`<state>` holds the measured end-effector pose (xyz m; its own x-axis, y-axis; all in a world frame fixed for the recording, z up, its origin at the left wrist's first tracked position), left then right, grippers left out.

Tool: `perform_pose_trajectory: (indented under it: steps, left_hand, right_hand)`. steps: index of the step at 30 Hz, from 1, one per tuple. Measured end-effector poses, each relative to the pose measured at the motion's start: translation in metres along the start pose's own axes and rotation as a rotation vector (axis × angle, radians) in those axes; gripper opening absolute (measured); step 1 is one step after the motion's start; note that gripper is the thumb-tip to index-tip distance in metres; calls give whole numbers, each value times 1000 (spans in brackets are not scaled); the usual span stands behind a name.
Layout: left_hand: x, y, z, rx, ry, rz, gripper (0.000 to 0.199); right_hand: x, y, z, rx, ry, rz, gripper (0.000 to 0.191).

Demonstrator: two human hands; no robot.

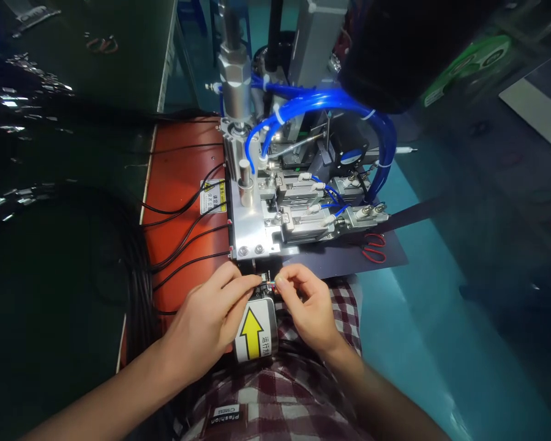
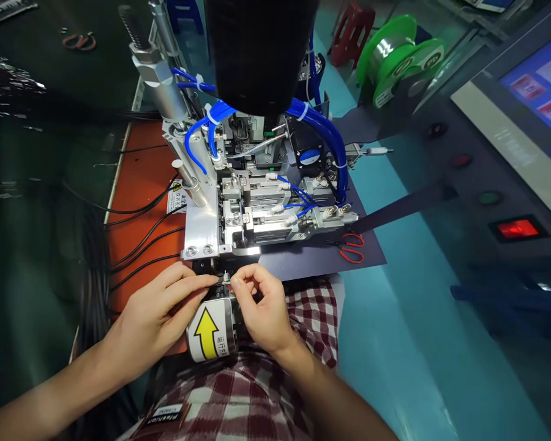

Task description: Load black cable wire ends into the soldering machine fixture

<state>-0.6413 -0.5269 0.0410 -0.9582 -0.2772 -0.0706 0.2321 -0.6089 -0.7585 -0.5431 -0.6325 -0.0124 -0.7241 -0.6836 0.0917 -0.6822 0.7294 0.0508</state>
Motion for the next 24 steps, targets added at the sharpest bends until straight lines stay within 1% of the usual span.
perform_pose_trajectory:
  steps: [3,7,11,17,24]
  left_hand:
    - [0,2,1,-24,31,-44,29]
    - [0,6,1,-205,109,-69,32]
    - [0,9,2,-334,144,-64,32]
    - [-1,8,3,-369,170,-42,34]
    - [-2,5,5,-382,183,-17,34]
  right_hand:
    - [0,0,3,12,3,1,13]
    - [-7,2,11,26,67,-40,15]
    - [-11,3,17,19,130,-67,16]
    - [-13,2,20,44,176,-65,17]
    - [-14,1,20,61,178,-77,17]
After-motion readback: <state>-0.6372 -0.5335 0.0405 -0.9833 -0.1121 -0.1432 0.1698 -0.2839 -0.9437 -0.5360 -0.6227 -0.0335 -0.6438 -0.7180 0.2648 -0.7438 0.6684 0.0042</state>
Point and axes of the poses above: each hand's wrist, its own x-axis away from the middle knuckle, its own y-axis out of the palm, z = x × y, the point moved 7 cm from there along -x, towards the middle knuckle, and after that the axes turned 4 degrees about -x, right-handed, at the moved point
